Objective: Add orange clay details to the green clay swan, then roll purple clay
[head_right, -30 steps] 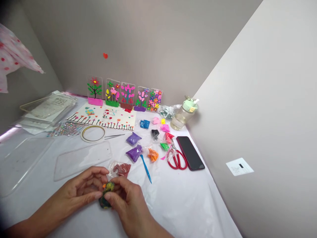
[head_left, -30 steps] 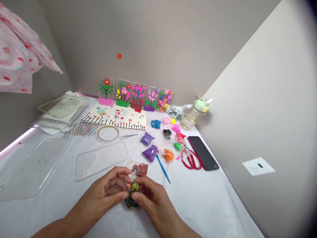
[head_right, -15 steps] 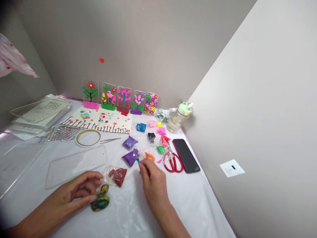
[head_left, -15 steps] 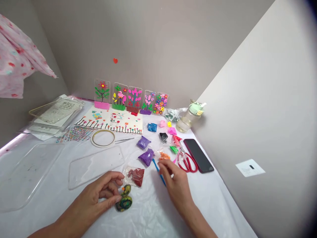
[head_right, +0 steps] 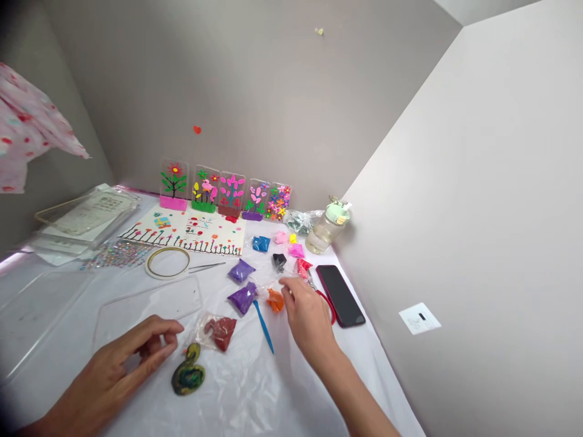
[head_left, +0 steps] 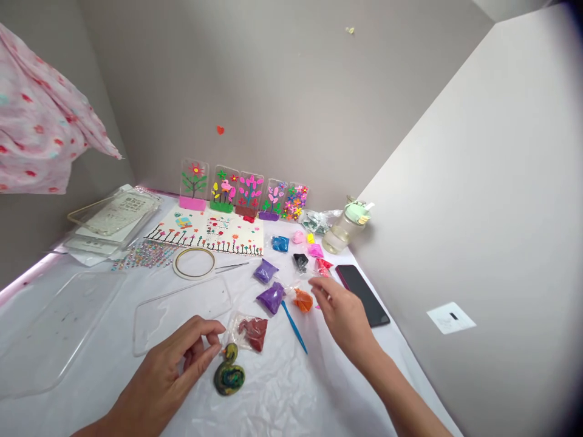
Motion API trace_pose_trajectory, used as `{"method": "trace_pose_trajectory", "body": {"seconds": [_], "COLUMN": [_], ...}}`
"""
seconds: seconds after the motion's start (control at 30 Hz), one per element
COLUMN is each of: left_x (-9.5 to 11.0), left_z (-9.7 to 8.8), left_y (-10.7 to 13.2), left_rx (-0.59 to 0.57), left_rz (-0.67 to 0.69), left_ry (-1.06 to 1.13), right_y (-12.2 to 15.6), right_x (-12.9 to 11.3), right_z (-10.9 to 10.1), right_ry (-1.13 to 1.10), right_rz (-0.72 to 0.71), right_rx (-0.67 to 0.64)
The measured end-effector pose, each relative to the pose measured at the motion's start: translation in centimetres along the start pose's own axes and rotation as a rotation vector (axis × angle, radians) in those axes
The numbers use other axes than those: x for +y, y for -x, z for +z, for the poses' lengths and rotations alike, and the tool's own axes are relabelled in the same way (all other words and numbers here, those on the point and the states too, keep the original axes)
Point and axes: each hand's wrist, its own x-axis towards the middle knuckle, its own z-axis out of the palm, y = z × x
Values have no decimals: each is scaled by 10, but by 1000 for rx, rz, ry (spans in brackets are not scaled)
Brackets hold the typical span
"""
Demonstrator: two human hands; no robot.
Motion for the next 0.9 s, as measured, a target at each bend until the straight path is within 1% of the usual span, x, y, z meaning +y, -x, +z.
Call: {"method": "trace_pose_trajectory", "body": {"seconds": [0.07, 0.13, 0.17, 0.23, 0.27, 0.33, 0.37, 0.43, 0.47, 0.53, 0.57, 0.63, 0.73, 0.8, 0.9], "left_x": [2, 3, 4, 6, 6, 7, 7, 9, 10, 14, 16, 19, 20, 18, 16], "left_z": [0, 1, 1, 1, 1, 1, 1, 1, 1, 0, -1, -2, -2, 1, 5], "left_y": [1, 2, 2, 2, 2, 3, 3, 5, 6, 7, 8, 10, 12, 12, 11], "left_rx": [18, 23, 21, 21, 26, 43, 56, 96, 115, 144, 149, 148, 112, 106, 116], "left_rz": [20, 32, 30, 24, 24, 29, 30, 30, 37, 60, 75, 115, 218, 269, 275], "left_ry": [-3, 1, 5, 17, 25, 43, 54, 81, 97, 126, 137, 149, 120, 100, 87], "right_y": [-25, -52, -65, -83, -89, -92, -88, -73, -61, -33, -19, 10, 39, 47, 49], "right_x": [3, 8, 11, 18, 20, 24, 23, 17, 11, -6, -16, -37, -62, -70, -74], "right_z": [-2, 1, 4, 10, 12, 11, 8, 1, -3, -7, -6, 0, 15, 23, 29], "right_ry": [286, 478, 524, 550, 546, 535, 540, 507, 457, 245, 127, -64, -205, -259, -286], "right_rz": [-153, -300, -351, -396, -399, -380, -361, -310, -286, -268, -281, -345, -407, -428, -464], "right_rx": [-5, -93, -147, -223, -236, -217, -193, -115, -77, -31, -54, -139, -247, -264, -249]}}
